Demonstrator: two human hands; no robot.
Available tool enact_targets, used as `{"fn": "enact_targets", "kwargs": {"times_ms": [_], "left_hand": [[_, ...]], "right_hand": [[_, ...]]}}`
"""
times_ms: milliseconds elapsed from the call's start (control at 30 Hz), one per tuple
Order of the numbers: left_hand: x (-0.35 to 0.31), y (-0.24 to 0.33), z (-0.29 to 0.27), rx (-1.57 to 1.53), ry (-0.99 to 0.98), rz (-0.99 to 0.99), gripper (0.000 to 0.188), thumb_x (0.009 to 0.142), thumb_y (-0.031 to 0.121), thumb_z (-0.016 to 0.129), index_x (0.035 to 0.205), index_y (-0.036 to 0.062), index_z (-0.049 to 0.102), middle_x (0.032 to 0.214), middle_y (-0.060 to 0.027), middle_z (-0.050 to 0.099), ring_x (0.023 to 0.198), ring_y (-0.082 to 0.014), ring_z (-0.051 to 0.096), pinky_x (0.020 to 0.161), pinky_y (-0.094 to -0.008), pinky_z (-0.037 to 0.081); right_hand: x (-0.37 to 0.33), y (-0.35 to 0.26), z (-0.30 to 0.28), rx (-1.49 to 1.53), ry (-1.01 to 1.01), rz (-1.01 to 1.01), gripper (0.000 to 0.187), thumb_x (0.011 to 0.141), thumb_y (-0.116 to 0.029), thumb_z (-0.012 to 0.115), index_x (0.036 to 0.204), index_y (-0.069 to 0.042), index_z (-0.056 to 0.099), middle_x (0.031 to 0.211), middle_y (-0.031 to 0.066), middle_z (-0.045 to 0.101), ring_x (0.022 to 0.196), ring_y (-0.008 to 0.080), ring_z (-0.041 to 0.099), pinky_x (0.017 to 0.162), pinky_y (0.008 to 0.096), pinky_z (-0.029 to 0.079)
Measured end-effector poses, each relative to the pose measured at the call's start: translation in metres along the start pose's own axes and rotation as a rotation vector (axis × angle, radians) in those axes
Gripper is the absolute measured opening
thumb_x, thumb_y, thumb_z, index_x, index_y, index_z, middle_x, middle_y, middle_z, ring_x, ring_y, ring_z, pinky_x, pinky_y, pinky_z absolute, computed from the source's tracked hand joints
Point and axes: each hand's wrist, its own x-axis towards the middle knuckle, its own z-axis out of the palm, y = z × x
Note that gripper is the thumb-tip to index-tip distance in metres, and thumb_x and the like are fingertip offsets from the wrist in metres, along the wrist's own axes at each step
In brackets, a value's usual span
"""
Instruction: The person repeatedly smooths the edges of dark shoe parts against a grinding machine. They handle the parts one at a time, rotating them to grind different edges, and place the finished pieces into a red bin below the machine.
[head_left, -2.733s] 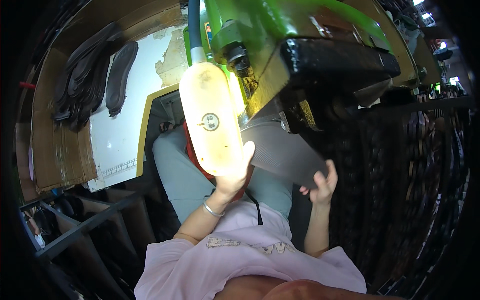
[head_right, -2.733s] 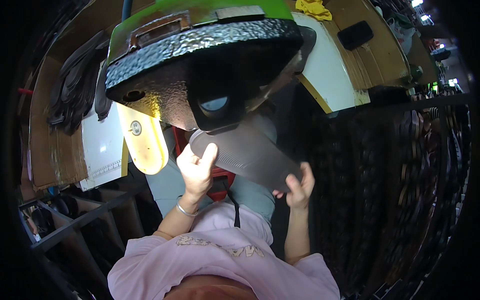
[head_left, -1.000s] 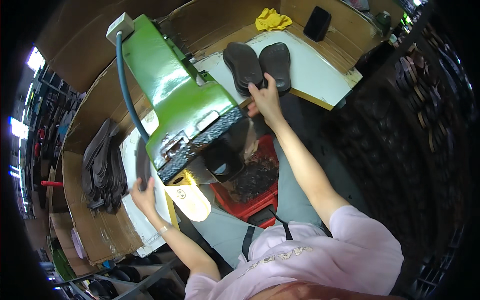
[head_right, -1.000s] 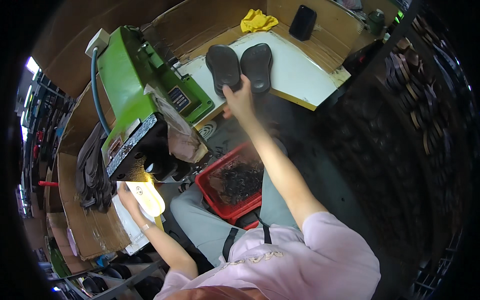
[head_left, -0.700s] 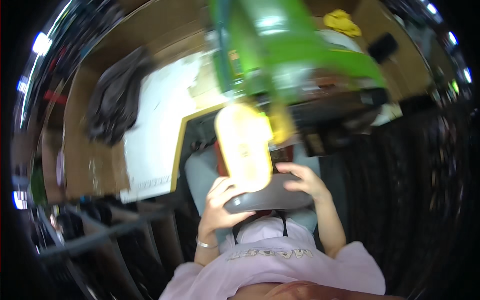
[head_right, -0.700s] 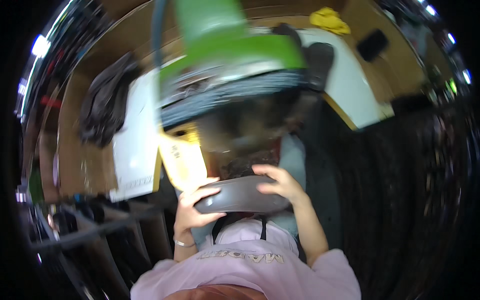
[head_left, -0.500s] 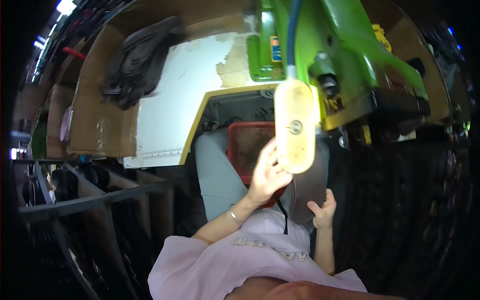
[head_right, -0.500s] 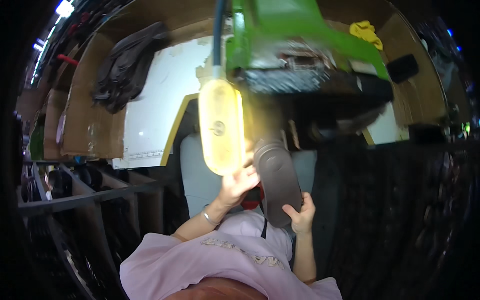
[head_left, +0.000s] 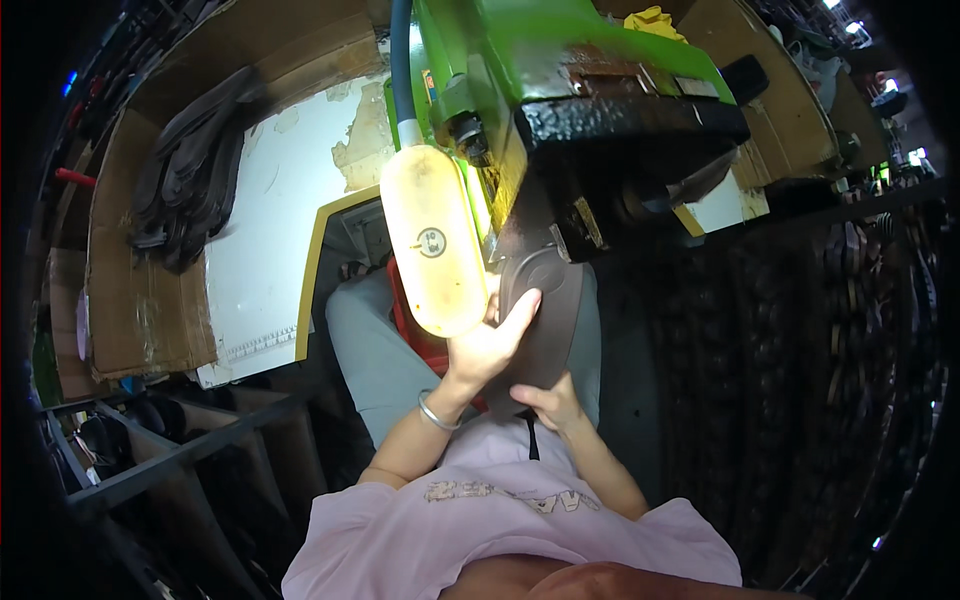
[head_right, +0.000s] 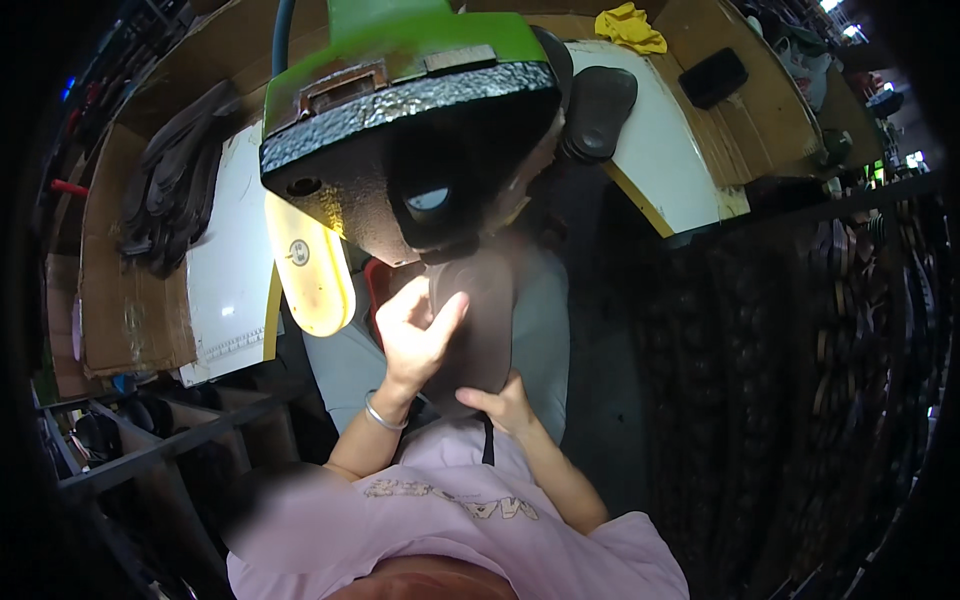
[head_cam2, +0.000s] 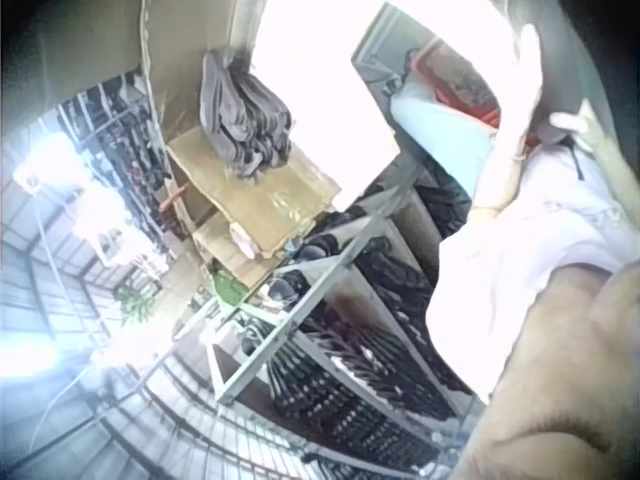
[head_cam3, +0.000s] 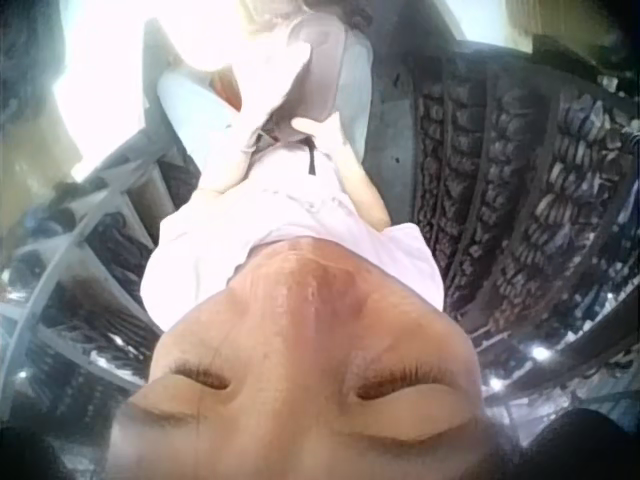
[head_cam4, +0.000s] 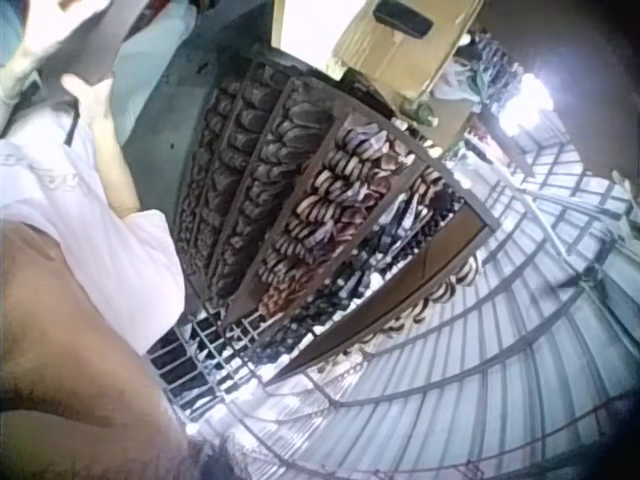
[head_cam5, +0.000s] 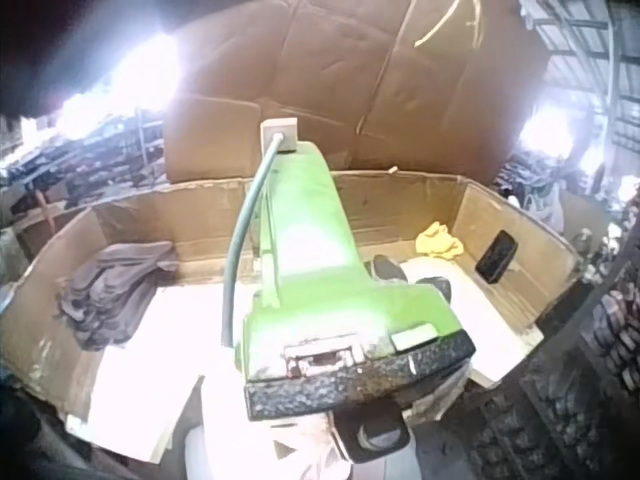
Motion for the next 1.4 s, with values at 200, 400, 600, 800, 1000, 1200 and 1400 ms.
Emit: {"fn": "enact_targets", "kwargs": {"times_ms": [200,400,600,800,1000,1200,1400], "left_hand": [[-0.022,-0.012,0.006,-0.291,0.138,-0.115,0.025,0.081,-0.008,0.064,0.105,-0.0062,0.058,0.097,-0.0091,0.063,0.084,-0.0103,0.058,0.073,-0.0216,0.047],[-0.001,-0.001,0.004,-0.048,0.066,0.072,0.021,0.080,-0.002,0.066,0.100,-0.0038,0.059,0.092,-0.0059,0.063,0.080,-0.0085,0.057,0.072,-0.0216,0.047],[0.004,0.002,-0.043,-0.222,0.070,-0.001,0.028,0.079,0.001,0.067,0.105,-0.0020,0.059,0.096,-0.0065,0.064,0.086,-0.0139,0.060,0.080,-0.0275,0.048],[-0.030,0.013,-0.090,-0.269,0.163,-0.110,0.022,0.082,0.000,0.066,0.102,-0.0057,0.059,0.096,-0.0078,0.065,0.088,-0.0116,0.061,0.081,-0.0257,0.048],[-0.082,-0.027,-0.103,-0.356,-0.001,-0.368,0.022,0.083,0.003,0.068,0.102,-0.0039,0.058,0.098,-0.0084,0.065,0.089,-0.0112,0.060,0.082,-0.0266,0.049],[-0.010,0.000,-0.033,-0.063,-0.089,0.005,0.034,0.082,0.004,0.069,0.113,-0.0031,0.058,0.099,-0.0051,0.064,0.090,-0.0111,0.059,0.081,-0.0240,0.047],[0.010,-0.008,-0.008,0.032,0.132,0.111,0.017,0.084,0.002,0.067,0.100,-0.0036,0.065,0.089,-0.0041,0.065,0.080,-0.0098,0.060,0.072,-0.0221,0.049]], "right_hand": [[-0.013,-0.029,-0.041,-0.004,0.176,-0.235,0.056,0.067,0.007,0.066,0.121,0.002,0.052,0.116,0.0121,0.060,0.107,0.0225,0.057,0.095,0.0332,0.045],[0.043,-0.116,-0.048,-0.058,0.299,-0.545,0.042,0.080,0.003,0.057,0.121,0.000,0.046,0.112,0.0116,0.056,0.104,0.0232,0.055,0.094,0.0366,0.044],[0.091,-0.151,-0.015,-0.054,0.064,-0.400,0.040,0.074,0.001,0.067,0.110,-0.004,0.050,0.102,0.0083,0.057,0.093,0.0167,0.056,0.084,0.0301,0.047],[0.095,-0.133,0.017,-0.127,-0.112,-0.301,0.044,0.069,0.005,0.070,0.110,-0.005,0.054,0.104,0.0058,0.060,0.096,0.0148,0.057,0.088,0.0280,0.044],[0.096,-0.131,0.065,-0.445,-0.181,-0.431,0.043,0.065,0.004,0.077,0.106,0.001,0.061,0.097,0.0056,0.065,0.089,0.0142,0.061,0.080,0.0262,0.048],[0.106,-0.111,0.071,-0.510,-0.156,-0.515,0.035,0.073,-0.004,0.076,0.103,0.002,0.060,0.096,0.0087,0.065,0.087,0.0140,0.061,0.079,0.0272,0.049],[0.039,-0.064,0.022,-0.555,-0.055,-0.249,0.042,0.078,-0.013,0.073,0.112,0.006,0.057,0.106,0.0118,0.063,0.096,0.0163,0.059,0.085,0.0286,0.047]]}}
